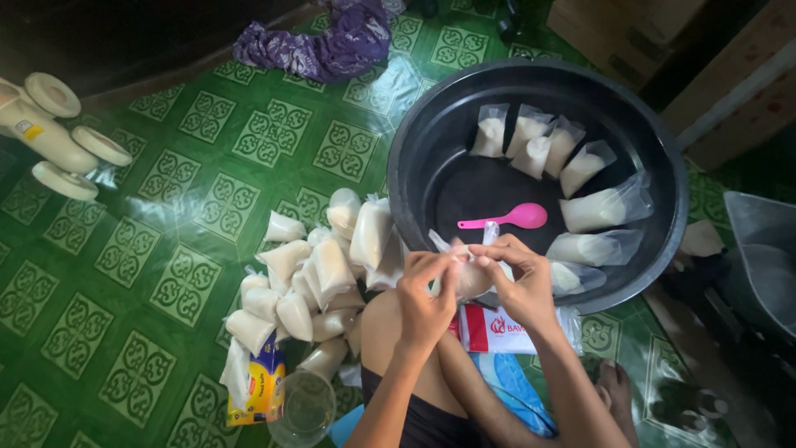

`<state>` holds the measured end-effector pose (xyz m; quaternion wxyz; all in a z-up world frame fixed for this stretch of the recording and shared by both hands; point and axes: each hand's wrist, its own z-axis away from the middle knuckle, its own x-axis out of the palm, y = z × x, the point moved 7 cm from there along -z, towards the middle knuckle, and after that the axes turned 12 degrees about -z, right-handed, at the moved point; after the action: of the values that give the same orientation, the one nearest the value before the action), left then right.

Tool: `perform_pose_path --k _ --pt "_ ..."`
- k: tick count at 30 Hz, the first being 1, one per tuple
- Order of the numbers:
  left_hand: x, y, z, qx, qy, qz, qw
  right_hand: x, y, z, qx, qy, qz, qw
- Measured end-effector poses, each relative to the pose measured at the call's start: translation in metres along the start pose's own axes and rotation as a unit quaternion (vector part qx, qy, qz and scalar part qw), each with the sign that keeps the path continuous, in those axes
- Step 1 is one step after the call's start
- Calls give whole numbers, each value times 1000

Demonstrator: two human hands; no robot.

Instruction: Packaging white powder into small plastic bags, tying them, and placing them in a basin.

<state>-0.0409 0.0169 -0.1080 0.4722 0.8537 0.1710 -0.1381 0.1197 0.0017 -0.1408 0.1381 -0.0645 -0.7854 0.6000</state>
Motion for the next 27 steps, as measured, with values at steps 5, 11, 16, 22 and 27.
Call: perform_pose_path --k 5,11,16,22,27 --pt "-1 0 1 -9 34 22 999 1 6 6 -4 40 -40 998" --pt "-6 -5 -8 -17 6 16 1000 -5 14 4 87 70 -80 991" --pt "-6 4 -17 54 -25 8 998 -5 6 3 140 61 -11 988" --pt "-8 21 -24 115 -34 14 993 4 -16 2 87 -4 35 996" --pt "-11 27 -25 132 -5 -40 990 13 -28 2 58 -44 1 997"
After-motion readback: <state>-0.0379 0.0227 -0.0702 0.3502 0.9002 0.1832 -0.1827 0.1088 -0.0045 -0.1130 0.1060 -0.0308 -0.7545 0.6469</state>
